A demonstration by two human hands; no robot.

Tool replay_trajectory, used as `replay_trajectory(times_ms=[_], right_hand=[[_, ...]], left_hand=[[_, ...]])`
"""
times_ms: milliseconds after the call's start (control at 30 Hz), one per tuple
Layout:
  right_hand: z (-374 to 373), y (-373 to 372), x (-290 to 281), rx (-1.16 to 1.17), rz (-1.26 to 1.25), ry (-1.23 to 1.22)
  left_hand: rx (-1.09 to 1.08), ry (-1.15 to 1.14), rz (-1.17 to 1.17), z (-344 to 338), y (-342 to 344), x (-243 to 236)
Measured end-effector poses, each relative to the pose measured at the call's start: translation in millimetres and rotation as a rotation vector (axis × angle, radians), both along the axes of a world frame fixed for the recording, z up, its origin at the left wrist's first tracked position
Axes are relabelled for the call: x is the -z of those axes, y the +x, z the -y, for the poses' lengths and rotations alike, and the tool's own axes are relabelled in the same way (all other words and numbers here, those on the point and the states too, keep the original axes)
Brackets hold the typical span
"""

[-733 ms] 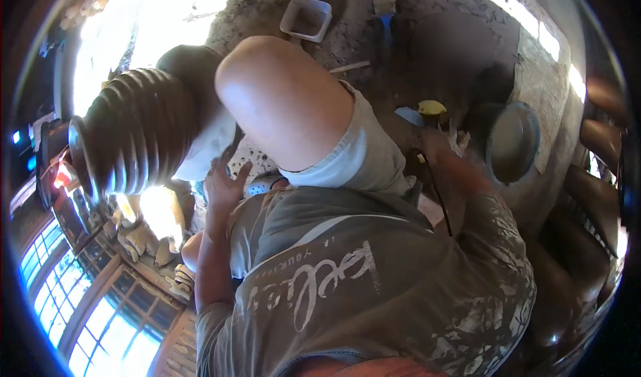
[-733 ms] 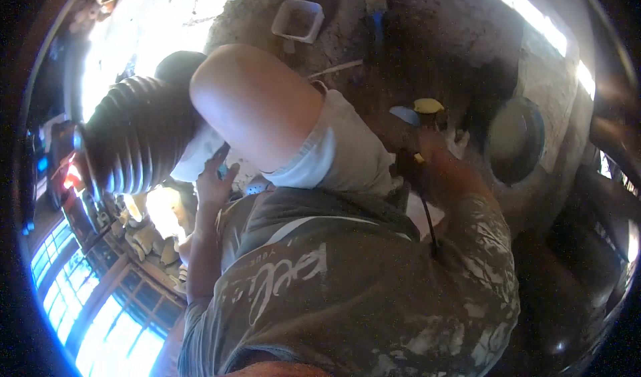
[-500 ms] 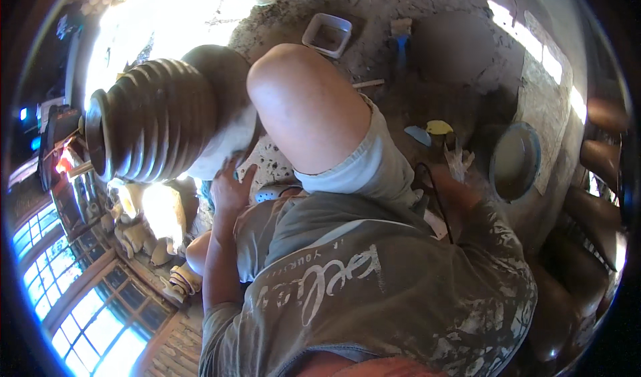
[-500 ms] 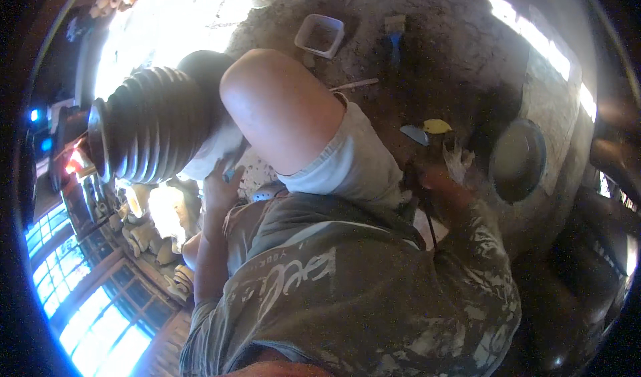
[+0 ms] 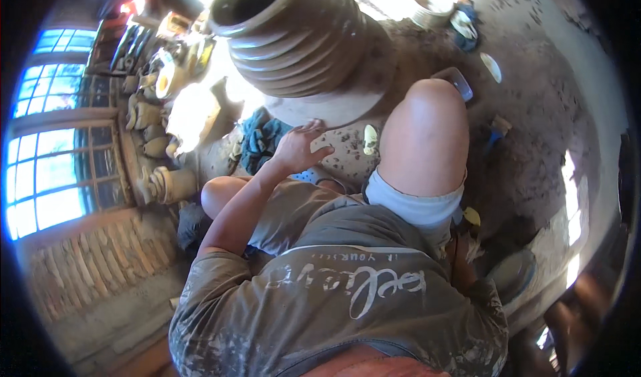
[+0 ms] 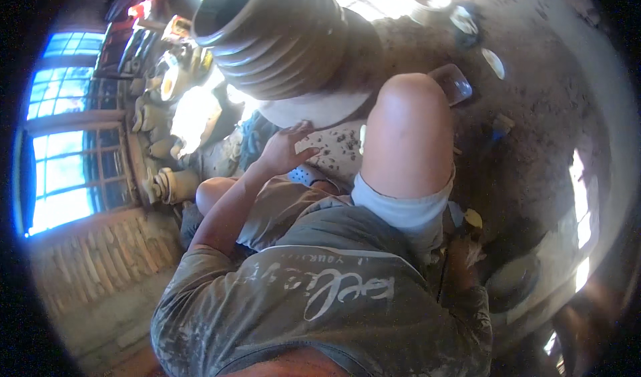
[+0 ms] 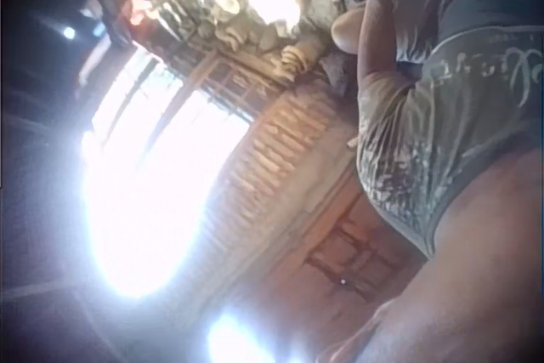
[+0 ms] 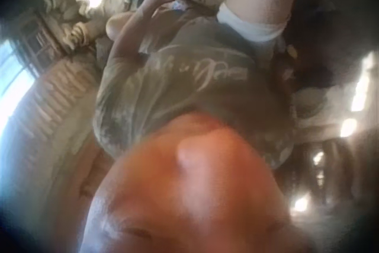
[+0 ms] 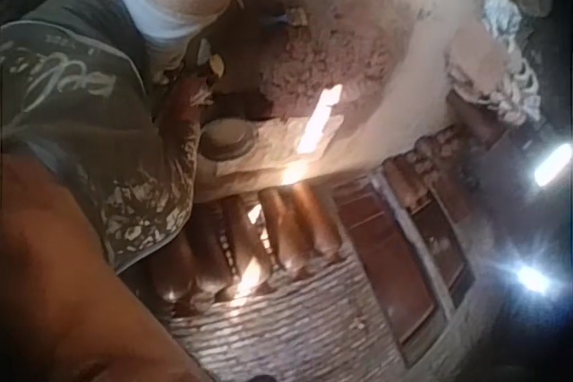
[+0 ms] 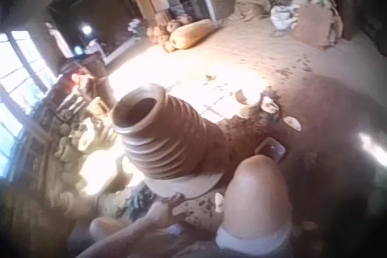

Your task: The person shapes a tall clay pot on a pottery wheel by hand and using a blue curved tool to smooth the internal and external surfaces. They then use a yellow tool to carve horizontal decorative lines into the exterior of the clay vessel while it rotates.

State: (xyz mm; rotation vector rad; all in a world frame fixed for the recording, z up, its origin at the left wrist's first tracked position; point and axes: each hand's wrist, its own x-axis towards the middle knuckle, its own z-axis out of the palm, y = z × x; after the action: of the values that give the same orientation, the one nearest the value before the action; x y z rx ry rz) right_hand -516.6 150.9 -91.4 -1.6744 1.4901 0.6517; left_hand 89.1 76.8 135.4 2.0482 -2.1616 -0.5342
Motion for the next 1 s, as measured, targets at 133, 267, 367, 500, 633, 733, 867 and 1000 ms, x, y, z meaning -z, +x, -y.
replay_trajectory(times_ms=[133, 267, 367, 500, 633, 733, 867, 1000], right_hand=[[7, -3, -4, -0.006, 0.0, 0.007], [14, -6, -2, 0.01, 0.012, -0.001], [19, -6, -3, 0.011, 0.023, -0.009], [15, -11, -6, 0.025, 0.031, -0.016], [-13, -27, -17, 0.036, 0.018, 0.007], [-26, -40, -23, 0.047, 0.006, 0.03], [-22, -50, -24, 0.04, -0.001, 0.023], [-16, -44, -23, 0.036, 0.024, 0.029]], left_hand=[[-0.252, -0.132, 0.301, -9, 27, 4], [-0.307, 0.104, 0.242, -5, 7, 2], [-0.184, 0.046, 0.288, -4, -20, 7], [-0.015, 0.052, 0.177, -1, -39, 10], [-0.033, 0.132, -0.093, 6, -27, 11], [-0.252, -0.009, 0.172, 6, 4, -1], [-0.305, 0.167, 0.273, -2, 21, -7], [-0.129, 0.166, 0.074, 1, -12, -16]])
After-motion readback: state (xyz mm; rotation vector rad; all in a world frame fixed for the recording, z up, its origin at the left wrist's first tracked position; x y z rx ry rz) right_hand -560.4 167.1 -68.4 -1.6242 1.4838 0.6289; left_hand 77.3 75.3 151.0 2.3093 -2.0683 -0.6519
